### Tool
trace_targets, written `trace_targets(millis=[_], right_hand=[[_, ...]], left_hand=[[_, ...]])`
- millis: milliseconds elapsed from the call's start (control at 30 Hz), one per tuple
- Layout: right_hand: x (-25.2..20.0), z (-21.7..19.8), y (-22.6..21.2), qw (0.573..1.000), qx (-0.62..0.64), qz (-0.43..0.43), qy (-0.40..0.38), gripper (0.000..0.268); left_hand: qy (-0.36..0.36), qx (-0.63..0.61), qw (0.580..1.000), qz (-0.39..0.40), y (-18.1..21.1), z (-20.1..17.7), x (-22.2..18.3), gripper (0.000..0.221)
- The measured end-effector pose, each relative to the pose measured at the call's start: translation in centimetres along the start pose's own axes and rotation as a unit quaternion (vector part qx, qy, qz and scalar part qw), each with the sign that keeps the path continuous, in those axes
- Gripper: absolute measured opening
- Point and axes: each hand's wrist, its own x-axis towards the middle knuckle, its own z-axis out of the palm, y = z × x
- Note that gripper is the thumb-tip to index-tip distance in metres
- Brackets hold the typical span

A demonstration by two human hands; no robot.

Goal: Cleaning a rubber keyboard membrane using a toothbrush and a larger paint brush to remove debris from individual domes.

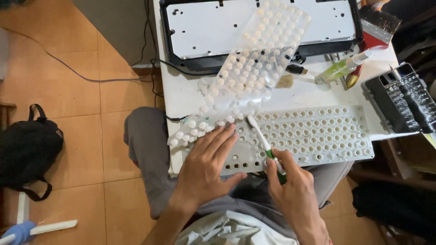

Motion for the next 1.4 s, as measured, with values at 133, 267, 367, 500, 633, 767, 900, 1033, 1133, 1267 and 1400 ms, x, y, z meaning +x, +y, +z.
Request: trace_targets(millis=[133,267,367,500,633,767,900,1033,1133,1267,1400], right_hand=[[-2.0,-0.1,0.5,0.994,-0.002,-0.101,0.039,0.015],[-5.0,-1.8,3.0,0.998,-0.011,-0.065,-0.013,0.016],[-5.2,-3.4,4.2,0.998,-0.008,-0.024,-0.049,0.018],[-5.3,-2.4,4.0,0.997,0.014,-0.071,-0.038,0.014],[-5.9,-1.0,3.7,0.990,0.008,-0.139,-0.009,0.024],[-5.2,-1.6,4.9,0.993,0.008,-0.111,-0.043,0.015],[-5.9,-0.8,4.0,0.994,0.024,-0.101,-0.041,0.024],[-5.2,-2.4,4.5,0.994,0.023,-0.081,-0.062,0.025],[-5.5,-4.8,5.4,0.994,0.001,-0.091,-0.063,0.022],[-5.8,-7.8,4.8,0.997,-0.075,-0.009,0.014,0.014],[-4.7,-6.0,7.1,1.000,-0.024,-0.006,-0.014,0.015]], left_hand=[[0.007,0.013,1.000,0.007,-0.2,0.1,0.0,0.080],[-0.004,0.027,1.000,-0.001,0.0,0.4,-0.1,0.088],[-0.009,0.037,0.999,-0.004,-0.1,0.4,-0.1,0.092],[-0.004,0.052,0.999,0.002,0.1,0.7,-0.2,0.091],[-0.005,0.055,0.998,-0.001,0.0,1.0,-0.5,0.094],[0.004,0.056,0.998,0.001,-0.1,1.3,-0.6,0.093],[0.018,0.059,0.998,0.004,0.0,1.0,-0.5,0.091],[0.023,0.062,0.998,0.010,0.0,1.0,-0.7,0.089],[0.017,0.069,0.997,0.014,-0.2,1.0,-0.6,0.095],[0.013,0.043,0.999,0.019,-0.2,0.9,-0.8,0.094],[0.078,0.017,0.995,0.055,0.6,-0.5,-1.8,0.086]])
